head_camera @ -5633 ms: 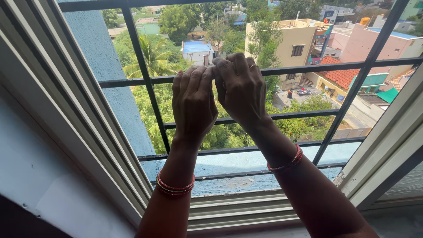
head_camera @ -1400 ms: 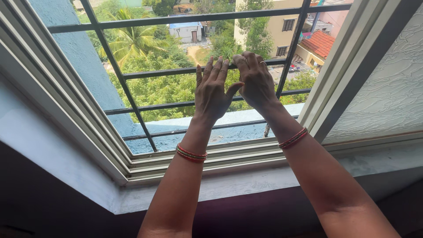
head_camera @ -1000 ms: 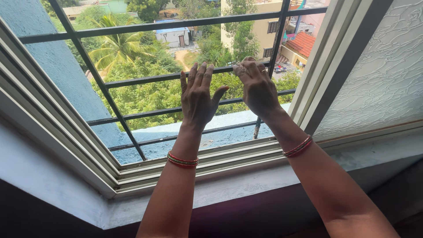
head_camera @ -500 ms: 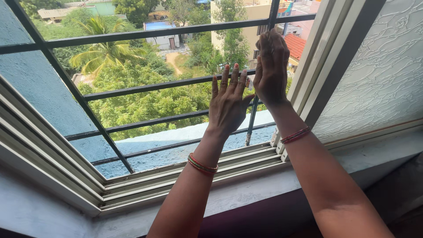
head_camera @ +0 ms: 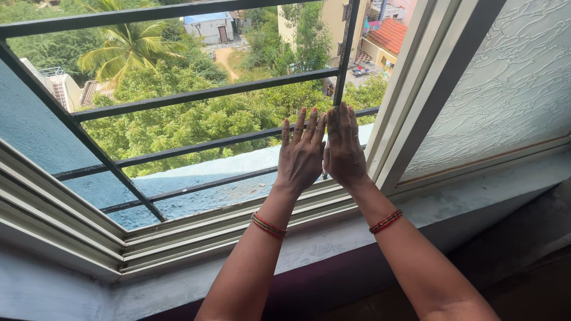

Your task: The person wipes the metal security bars and the window frame using a cloth. They systematically clean the horizontal and vertical bars and the surrounding frame from a first-person perspective.

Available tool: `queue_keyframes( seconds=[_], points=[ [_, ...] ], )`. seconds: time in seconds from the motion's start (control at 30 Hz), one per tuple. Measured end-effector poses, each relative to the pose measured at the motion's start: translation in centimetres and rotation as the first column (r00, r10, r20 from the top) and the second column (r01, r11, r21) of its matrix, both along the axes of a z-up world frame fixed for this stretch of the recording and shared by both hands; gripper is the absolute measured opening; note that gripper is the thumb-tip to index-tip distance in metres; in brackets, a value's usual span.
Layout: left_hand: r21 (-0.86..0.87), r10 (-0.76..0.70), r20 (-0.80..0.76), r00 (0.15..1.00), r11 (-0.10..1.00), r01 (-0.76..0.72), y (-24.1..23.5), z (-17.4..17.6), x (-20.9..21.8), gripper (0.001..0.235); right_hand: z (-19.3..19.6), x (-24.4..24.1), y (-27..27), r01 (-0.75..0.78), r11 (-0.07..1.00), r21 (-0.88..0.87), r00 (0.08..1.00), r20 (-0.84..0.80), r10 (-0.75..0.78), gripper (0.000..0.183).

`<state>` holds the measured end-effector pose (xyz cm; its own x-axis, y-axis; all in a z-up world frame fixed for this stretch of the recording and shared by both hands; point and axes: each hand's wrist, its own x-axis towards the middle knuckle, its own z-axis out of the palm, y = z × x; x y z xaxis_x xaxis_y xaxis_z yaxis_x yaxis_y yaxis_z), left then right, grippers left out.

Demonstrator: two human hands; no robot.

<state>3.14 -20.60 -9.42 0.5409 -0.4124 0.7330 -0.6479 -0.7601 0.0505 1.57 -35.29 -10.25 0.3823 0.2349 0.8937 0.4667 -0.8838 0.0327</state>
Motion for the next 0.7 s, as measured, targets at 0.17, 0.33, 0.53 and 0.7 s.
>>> queue_keyframes(
  seconds=[0.17, 0.33, 0.53, 0.7],
  points=[
    [0.095, 0.143, 0.078, 0.987, 0.984, -0.151, -0.6, -0.5, -0.5, 0.063, -3.5, -1.8, 0.0, 0.068, 0.997, -0.032, 0.984, -0.161, -0.072, 0.077],
    [0.016, 0.043, -0.014, 0.999, 0.999, -0.043, -0.5, -0.5, -0.9, 0.060, -2.6, -4.4, -0.4, 0.045, 0.978, 0.204, 0.962, -0.273, 0.012, 0.067],
    [0.055, 0.087, 0.018, 0.996, 0.995, -0.088, -0.3, -0.4, -1.1, 0.066, 2.7, -1.5, -1.8, 0.069, 0.986, 0.152, 0.997, -0.034, -0.064, 0.063],
    [0.061, 0.094, 0.028, 0.995, 0.994, -0.095, -0.2, -0.4, -1.0, 0.067, 3.5, -0.6, -1.7, 0.300, 0.952, -0.060, 0.945, -0.119, -0.305, 0.057]
  ],
)
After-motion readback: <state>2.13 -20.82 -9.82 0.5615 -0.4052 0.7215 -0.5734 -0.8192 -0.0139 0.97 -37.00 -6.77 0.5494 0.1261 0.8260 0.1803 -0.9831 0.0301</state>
